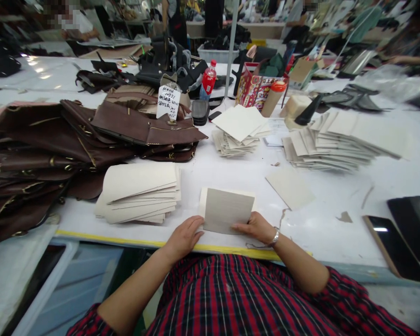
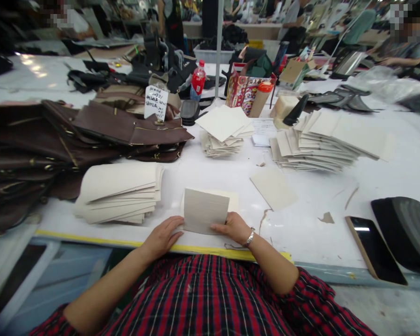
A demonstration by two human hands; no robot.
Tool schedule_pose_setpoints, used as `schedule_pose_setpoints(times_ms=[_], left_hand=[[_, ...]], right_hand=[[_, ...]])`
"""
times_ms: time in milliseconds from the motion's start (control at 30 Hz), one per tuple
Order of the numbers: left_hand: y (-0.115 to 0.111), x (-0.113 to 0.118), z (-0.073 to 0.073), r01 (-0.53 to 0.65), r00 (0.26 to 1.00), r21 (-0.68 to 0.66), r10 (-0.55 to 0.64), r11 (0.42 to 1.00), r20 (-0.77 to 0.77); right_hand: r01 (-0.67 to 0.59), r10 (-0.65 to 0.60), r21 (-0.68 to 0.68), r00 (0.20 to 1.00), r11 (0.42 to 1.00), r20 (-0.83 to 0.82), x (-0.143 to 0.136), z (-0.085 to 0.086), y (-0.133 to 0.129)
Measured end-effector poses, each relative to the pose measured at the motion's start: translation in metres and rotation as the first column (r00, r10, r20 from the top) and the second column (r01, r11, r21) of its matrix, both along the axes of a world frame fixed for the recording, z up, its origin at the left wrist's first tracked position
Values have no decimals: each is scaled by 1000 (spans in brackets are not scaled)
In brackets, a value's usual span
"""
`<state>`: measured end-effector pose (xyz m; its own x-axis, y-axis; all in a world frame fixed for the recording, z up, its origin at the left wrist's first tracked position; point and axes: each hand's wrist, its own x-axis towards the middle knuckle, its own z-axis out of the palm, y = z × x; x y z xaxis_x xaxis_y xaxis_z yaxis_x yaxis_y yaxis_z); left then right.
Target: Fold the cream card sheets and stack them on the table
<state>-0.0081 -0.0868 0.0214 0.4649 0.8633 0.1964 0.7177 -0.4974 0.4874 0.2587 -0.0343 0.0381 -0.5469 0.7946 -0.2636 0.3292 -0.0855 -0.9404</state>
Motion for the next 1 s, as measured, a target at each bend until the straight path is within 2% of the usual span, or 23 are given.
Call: schedule_pose_setpoints(times_ms=[133, 233, 400, 533, 700, 1000], left_hand=[[1, 0, 2, 18, 1000, -29, -18, 999, 9], [0, -2, 3, 32, 999, -34, -30, 999, 41], [-8, -9, -2, 35, 998, 14, -35, 999, 53], [-13, -13, -9, 73, 997, 90, -74, 993, 16], [-14, -15, -12, 86, 996, 78, -83, 993, -41], [-17, -15, -14, 76, 996, 82, -71, 994, -59]], right_hand=[[60, -64, -62, 996, 996, -62, 2, 2, 1], [94, -94, -84, 996, 992, 1, -3, 2, 4], [155, -151, -33, 984, 987, 90, -11, -1, 7], [158, -154, -41, 984, 987, 89, -13, 0, 8], [148, -144, -67, 988, 987, 64, -14, 2, 8], [160, -155, -38, 981, 986, 121, -17, 0, 7]])
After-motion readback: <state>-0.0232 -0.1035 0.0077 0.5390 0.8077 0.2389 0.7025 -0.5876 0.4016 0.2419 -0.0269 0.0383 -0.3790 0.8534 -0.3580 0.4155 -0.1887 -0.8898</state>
